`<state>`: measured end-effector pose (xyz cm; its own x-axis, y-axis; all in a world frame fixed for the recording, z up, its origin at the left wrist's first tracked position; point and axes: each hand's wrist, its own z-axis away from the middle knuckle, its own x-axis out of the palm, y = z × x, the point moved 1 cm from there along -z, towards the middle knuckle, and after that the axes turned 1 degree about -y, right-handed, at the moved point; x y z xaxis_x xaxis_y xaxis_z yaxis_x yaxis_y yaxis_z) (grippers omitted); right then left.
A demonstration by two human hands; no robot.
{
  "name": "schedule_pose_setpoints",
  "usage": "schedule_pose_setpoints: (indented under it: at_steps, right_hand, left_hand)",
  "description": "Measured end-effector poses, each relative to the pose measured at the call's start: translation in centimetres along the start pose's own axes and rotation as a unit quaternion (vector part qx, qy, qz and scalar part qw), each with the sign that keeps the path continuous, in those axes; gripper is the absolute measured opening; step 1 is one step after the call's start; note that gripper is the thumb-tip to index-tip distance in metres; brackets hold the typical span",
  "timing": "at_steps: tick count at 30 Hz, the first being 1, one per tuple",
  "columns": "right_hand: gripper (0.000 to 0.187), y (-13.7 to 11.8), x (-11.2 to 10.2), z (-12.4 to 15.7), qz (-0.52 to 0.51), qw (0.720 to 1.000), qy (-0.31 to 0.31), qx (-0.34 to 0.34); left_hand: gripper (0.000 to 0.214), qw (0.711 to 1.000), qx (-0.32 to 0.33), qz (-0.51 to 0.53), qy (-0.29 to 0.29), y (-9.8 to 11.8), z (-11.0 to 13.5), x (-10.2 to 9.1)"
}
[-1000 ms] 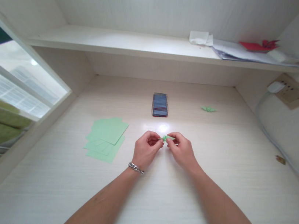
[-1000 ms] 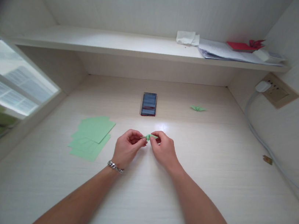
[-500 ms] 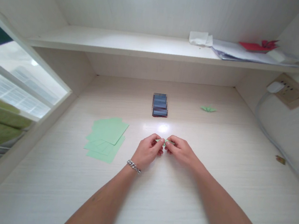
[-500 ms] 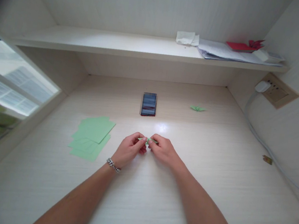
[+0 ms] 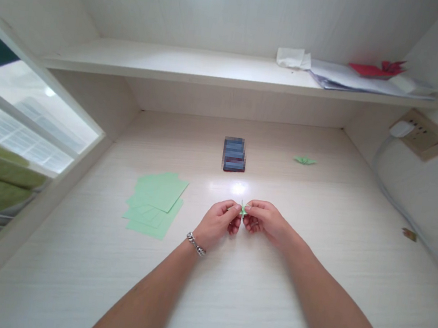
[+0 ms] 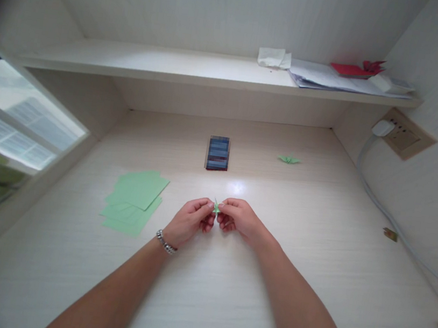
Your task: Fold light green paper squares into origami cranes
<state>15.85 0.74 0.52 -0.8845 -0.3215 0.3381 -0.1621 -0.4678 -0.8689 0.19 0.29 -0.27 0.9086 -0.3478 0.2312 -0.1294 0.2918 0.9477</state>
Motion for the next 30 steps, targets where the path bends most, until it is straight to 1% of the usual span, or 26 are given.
schedule_pose_setpoints:
  at_steps: [2, 4, 8, 13, 17, 20, 24, 30]
  right_hand:
    - [0.024, -0.1, -0.1, 0.1, -0.037, 0.999, -0.018, 0.009]
    - [0.022, -0.2, 0.0, 0.2, -0.077, 0.997, -0.032, 0.003]
    - [0.019, -0.3, 0.3, 0.2, -0.141, 0.989, -0.029, -0.015]
    - [0.018, -0.3, 0.9, 0.2, -0.171, 0.984, -0.023, -0.03]
    - [0.017, -0.3, 1.2, 0.2, -0.197, 0.979, -0.029, -0.043]
    - [0.018, -0.3, 1.5, 0.3, -0.2, 0.978, -0.03, -0.05]
    - [0.02, -0.3, 1.6, 0.5, -0.173, 0.983, -0.016, -0.057]
    - [0.022, -0.2, 1.6, 0.6, -0.156, 0.985, -0.022, -0.074]
  left_hand:
    - [0.032, 1.0, 0.001, 0.031, 0.0, 0.0, 0.1, 0.2]
    - [0.03, 0.997, 0.006, 0.071, 0.004, 0.2, 0.2, 0.3]
    - [0.029, 0.991, 0.015, 0.134, 0.008, 0.5, 0.4, 0.7]
    - [0.027, 0.982, 0.024, 0.184, 0.024, 0.8, 0.6, 1.0]
    - [0.026, 0.976, 0.029, 0.213, 0.025, 0.8, 0.7, 1.2]
    - [0.027, 0.974, 0.032, 0.221, 0.023, 0.9, 0.8, 1.3]
    - [0.029, 0.974, 0.043, 0.223, 0.01, 0.9, 0.9, 1.3]
    - [0.028, 0.972, 0.052, 0.228, -0.011, 0.7, 0.9, 1.2]
